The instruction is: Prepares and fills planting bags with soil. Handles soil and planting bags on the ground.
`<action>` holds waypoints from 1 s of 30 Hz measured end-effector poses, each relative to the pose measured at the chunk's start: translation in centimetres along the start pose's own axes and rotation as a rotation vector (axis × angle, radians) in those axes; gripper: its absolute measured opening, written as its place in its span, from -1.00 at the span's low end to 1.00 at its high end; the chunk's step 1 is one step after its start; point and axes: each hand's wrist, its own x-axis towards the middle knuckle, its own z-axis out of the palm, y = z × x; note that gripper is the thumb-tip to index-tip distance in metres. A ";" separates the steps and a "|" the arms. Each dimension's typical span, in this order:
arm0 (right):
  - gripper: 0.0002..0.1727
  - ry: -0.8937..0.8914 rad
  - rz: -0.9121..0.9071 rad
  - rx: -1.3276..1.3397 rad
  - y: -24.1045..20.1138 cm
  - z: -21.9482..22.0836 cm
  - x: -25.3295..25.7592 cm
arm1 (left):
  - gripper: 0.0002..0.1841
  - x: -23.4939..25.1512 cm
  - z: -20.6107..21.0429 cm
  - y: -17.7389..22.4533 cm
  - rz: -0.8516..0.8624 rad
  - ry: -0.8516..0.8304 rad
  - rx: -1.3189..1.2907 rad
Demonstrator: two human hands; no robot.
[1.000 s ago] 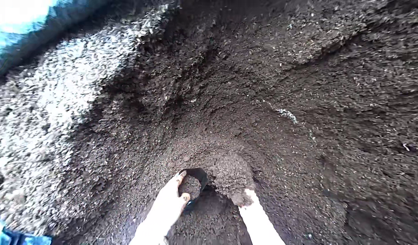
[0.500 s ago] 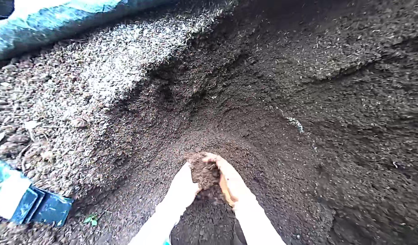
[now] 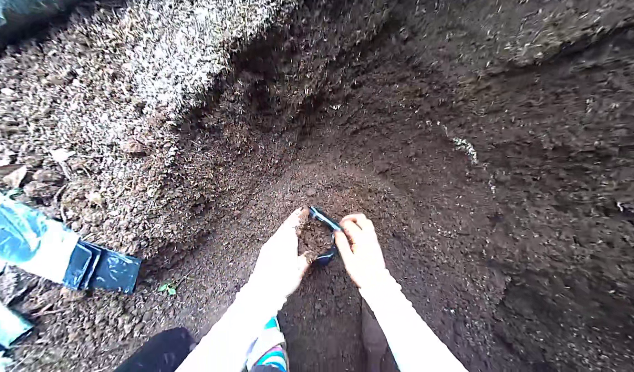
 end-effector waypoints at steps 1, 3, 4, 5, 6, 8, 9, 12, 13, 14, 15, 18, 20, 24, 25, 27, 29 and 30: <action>-0.62 -0.092 0.083 -0.020 0.2 0.3 0.0 | -0.19 0.6 0.0 0.0 -0.033 -0.073 0.098; -0.59 -0.249 0.193 -0.071 0.5 0.6 0.4 | -0.28 1.6 0.2 0.4 -0.050 -0.182 0.230; -0.59 -0.260 0.208 -0.067 0.7 0.7 0.5 | -0.33 1.8 0.1 0.9 -0.039 -0.204 0.234; -0.59 -0.247 0.209 -0.050 0.8 0.7 0.4 | -0.37 1.8 -0.2 1.4 -0.037 -0.211 0.232; -0.59 -0.232 0.207 -0.034 1.1 0.7 0.2 | -0.40 1.7 -0.5 1.9 -0.043 -0.182 0.248; -0.58 -0.229 0.214 -0.012 1.5 0.6 -0.1 | -0.37 2.0 -1.1 2.1 -0.062 -0.067 0.329; -0.56 -0.229 0.213 -0.019 1.6 0.5 -0.1 | -0.35 2.6 -1.3 2.0 -0.056 -0.008 0.374; -0.54 -0.114 0.056 -0.127 1.0 0.1 -0.8 | -0.29 5.4 -0.7 1.4 -0.073 -0.033 0.518; -0.56 -0.033 -0.076 -0.154 0.7 0.0 -1.1 | -0.36 6.4 -0.1 1.2 -0.082 -0.092 0.560; -0.58 -0.009 -0.193 -0.148 0.1 -0.1 -1.4 | -0.48 7.3 0.5 0.8 -0.070 -0.152 0.584; -0.60 -0.072 -0.255 -0.130 -0.8 -0.4 -1.7 | -0.59 8.0 1.1 0.4 -0.041 -0.200 0.582; -0.48 -0.500 -0.128 -0.201 -3.7 -1.3 -2.8 | -0.63 7.8 2.4 -0.3 0.071 -0.303 0.440; -0.25 -0.608 -0.077 -0.262 -3.7 -0.6 -4.3 | -0.65 5.7 3.2 -0.4 0.151 -0.346 0.341; 0.27 -0.631 -0.022 -0.376 -1.4 2.1 -9.3 | -0.65 0.7 6.1 -1.5 0.299 -0.342 0.277; 0.25 -0.593 -0.017 -0.376 -0.6 3.1 -10.5 | -0.65 -0.1 6.9 -1.6 0.328 -0.359 0.273; 0.00 -0.561 -0.005 -0.326 0.3 4.8 -12.2 | -0.63 -1.1 8.4 -1.9 0.374 -0.414 0.266; -0.26 -0.623 0.023 -0.314 -0.1 5.5 -12.5 | -0.62 -1.3 9.5 -2.2 0.416 -0.487 0.272; -0.29 -0.758 0.117 -0.315 -1.1 5.2 -11.6 | -0.63 -1.3 9.8 -2.3 0.428 -0.525 0.281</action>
